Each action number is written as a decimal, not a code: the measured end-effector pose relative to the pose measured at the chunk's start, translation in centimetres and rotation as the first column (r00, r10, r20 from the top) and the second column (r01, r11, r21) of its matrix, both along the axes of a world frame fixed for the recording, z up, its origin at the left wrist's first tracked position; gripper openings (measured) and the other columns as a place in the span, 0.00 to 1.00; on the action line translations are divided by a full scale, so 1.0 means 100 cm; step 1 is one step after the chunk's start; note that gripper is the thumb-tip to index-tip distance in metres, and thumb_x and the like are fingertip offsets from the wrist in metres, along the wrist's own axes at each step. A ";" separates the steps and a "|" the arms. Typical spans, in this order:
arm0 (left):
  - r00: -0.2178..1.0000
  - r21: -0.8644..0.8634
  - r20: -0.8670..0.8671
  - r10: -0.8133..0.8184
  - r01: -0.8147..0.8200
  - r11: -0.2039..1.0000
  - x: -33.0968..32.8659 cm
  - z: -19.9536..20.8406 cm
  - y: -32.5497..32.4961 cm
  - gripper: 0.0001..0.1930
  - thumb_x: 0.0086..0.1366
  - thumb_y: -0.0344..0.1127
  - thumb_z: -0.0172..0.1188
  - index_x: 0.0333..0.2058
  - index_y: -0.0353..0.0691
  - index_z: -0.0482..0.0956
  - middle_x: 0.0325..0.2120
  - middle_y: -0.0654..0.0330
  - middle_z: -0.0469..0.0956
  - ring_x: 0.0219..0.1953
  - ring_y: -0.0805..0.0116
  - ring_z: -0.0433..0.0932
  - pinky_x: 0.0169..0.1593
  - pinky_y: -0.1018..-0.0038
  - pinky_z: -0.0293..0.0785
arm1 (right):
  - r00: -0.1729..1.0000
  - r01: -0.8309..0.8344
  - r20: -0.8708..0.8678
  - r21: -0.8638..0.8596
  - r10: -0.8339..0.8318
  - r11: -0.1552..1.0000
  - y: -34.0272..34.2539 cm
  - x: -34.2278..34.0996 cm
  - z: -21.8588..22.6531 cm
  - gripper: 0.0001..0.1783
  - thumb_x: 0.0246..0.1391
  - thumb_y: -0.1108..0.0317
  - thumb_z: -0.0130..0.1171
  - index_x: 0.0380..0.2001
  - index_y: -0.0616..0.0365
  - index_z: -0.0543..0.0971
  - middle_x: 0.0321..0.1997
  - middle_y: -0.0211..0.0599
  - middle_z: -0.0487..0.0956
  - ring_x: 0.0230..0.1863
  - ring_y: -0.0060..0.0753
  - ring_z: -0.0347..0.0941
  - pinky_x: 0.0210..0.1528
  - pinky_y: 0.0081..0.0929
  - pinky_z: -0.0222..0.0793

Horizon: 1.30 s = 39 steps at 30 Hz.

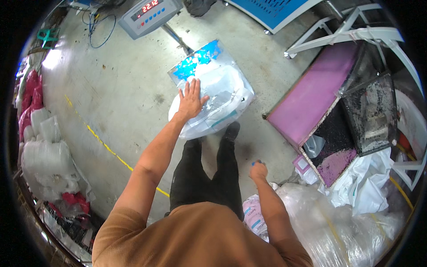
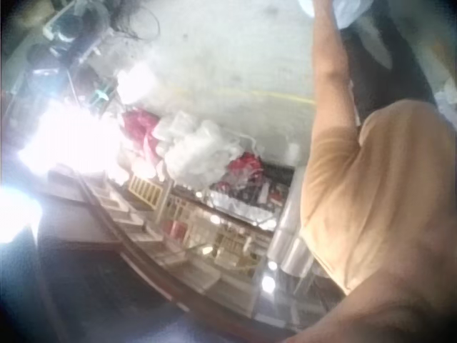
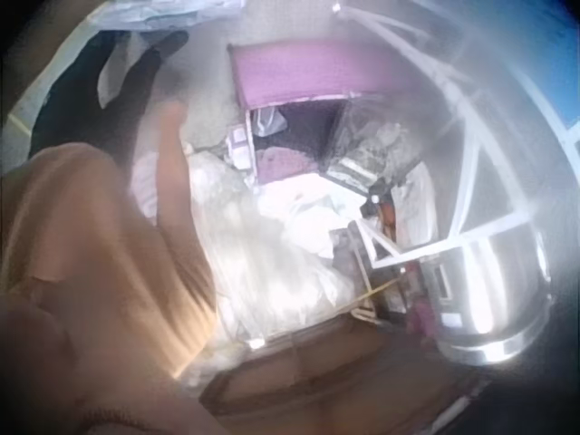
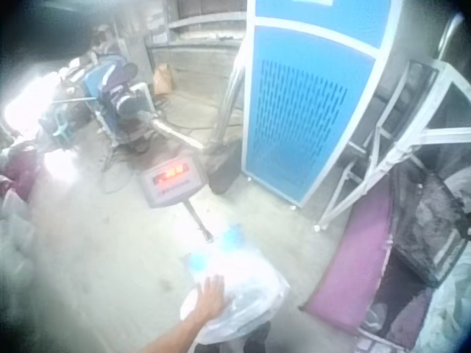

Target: The person seals a white plastic bag containing a dark object using a handheld tape dispenser. They then write on the sealed bag with a red marker and place it on a metal rack among other similar packages.

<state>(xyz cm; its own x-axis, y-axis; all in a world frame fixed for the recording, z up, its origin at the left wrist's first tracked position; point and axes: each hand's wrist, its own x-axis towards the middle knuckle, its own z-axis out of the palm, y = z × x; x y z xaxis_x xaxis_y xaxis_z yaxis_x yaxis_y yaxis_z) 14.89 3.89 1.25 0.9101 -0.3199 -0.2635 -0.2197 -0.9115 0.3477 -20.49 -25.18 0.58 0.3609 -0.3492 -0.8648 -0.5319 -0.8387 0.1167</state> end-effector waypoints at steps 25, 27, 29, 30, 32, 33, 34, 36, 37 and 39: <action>0.938 -0.310 -0.169 0.304 -0.343 0.886 -0.128 0.106 0.048 0.06 0.62 0.33 0.64 0.35 0.37 0.79 0.33 0.53 0.81 0.39 0.48 0.76 0.44 0.56 0.74 | -0.143 0.611 -0.343 0.707 -0.928 -0.355 0.017 0.079 0.117 0.16 0.61 0.72 0.61 0.52 0.61 0.77 0.44 0.36 0.82 0.35 0.30 0.78 0.37 0.24 0.76; 0.924 -0.358 0.100 0.369 -0.312 0.880 -0.114 0.106 0.044 0.05 0.62 0.31 0.64 0.34 0.38 0.78 0.36 0.55 0.79 0.40 0.50 0.74 0.43 0.57 0.73 | -0.137 0.615 -0.366 0.697 -0.921 -0.369 0.026 0.090 0.124 0.16 0.61 0.72 0.61 0.52 0.60 0.77 0.45 0.35 0.82 0.36 0.30 0.78 0.37 0.24 0.75; 0.956 -0.275 0.095 0.278 -0.244 0.930 -0.102 0.101 0.047 0.10 0.60 0.32 0.65 0.41 0.41 0.81 0.42 0.58 0.77 0.45 0.53 0.73 0.47 0.60 0.71 | -0.155 0.623 -0.387 0.676 -0.909 -0.393 0.036 0.099 0.133 0.15 0.61 0.72 0.62 0.50 0.60 0.77 0.44 0.36 0.82 0.35 0.30 0.78 0.37 0.24 0.76; 0.970 -0.268 0.113 0.213 -0.177 0.947 -0.097 0.105 0.049 0.12 0.59 0.32 0.65 0.43 0.41 0.81 0.42 0.58 0.77 0.45 0.54 0.73 0.47 0.60 0.70 | -0.153 0.614 -0.394 0.681 -0.906 -0.400 0.041 0.103 0.138 0.14 0.62 0.71 0.61 0.50 0.61 0.77 0.44 0.36 0.83 0.35 0.30 0.78 0.36 0.23 0.76; 0.988 -0.213 0.094 0.122 -0.100 0.972 -0.095 0.104 0.050 0.16 0.59 0.32 0.65 0.47 0.41 0.81 0.46 0.59 0.77 0.47 0.54 0.73 0.49 0.60 0.69 | -0.149 0.596 -0.411 0.689 -0.899 -0.413 0.051 0.114 0.145 0.13 0.62 0.69 0.61 0.48 0.62 0.78 0.43 0.37 0.84 0.34 0.29 0.79 0.35 0.21 0.78; 0.993 -0.161 0.065 0.095 -0.083 0.984 -0.093 0.101 0.052 0.19 0.58 0.32 0.66 0.49 0.41 0.81 0.50 0.60 0.77 0.48 0.55 0.72 0.50 0.60 0.69 | -0.141 0.596 -0.409 0.692 -0.902 -0.407 0.054 0.118 0.148 0.13 0.62 0.69 0.61 0.48 0.62 0.78 0.42 0.37 0.84 0.34 0.29 0.78 0.35 0.21 0.78; 0.997 -0.108 0.034 0.070 -0.066 0.992 -0.092 0.099 0.055 0.21 0.58 0.33 0.66 0.52 0.41 0.81 0.55 0.61 0.77 0.49 0.55 0.72 0.51 0.60 0.69 | -0.133 0.597 -0.407 0.695 -0.904 -0.401 0.057 0.122 0.150 0.13 0.62 0.69 0.61 0.48 0.62 0.78 0.42 0.37 0.84 0.34 0.29 0.78 0.35 0.21 0.78; 0.997 -0.045 -0.004 0.080 -0.080 0.996 -0.092 0.093 0.064 0.21 0.58 0.33 0.66 0.52 0.40 0.81 0.57 0.61 0.75 0.51 0.54 0.72 0.53 0.59 0.68 | -0.127 0.602 -0.410 0.692 -0.903 -0.399 0.062 0.129 0.151 0.13 0.62 0.69 0.61 0.49 0.61 0.78 0.42 0.38 0.83 0.33 0.28 0.78 0.36 0.22 0.78; 0.996 -0.015 -0.024 0.084 -0.084 0.996 -0.092 0.092 0.066 0.22 0.59 0.34 0.65 0.53 0.40 0.81 0.59 0.61 0.75 0.51 0.54 0.72 0.53 0.59 0.68 | -0.128 0.606 -0.415 0.686 -0.901 -0.402 0.064 0.133 0.151 0.14 0.61 0.70 0.62 0.49 0.60 0.78 0.41 0.38 0.83 0.33 0.28 0.78 0.36 0.23 0.78; 0.994 -0.093 0.039 0.104 -0.100 0.991 -0.093 0.098 0.068 0.20 0.60 0.34 0.64 0.52 0.38 0.81 0.53 0.58 0.77 0.51 0.54 0.72 0.52 0.59 0.68 | -0.117 0.615 -0.435 0.674 -0.893 -0.409 0.068 0.139 0.151 0.14 0.61 0.69 0.62 0.49 0.60 0.78 0.40 0.38 0.82 0.32 0.28 0.77 0.36 0.24 0.77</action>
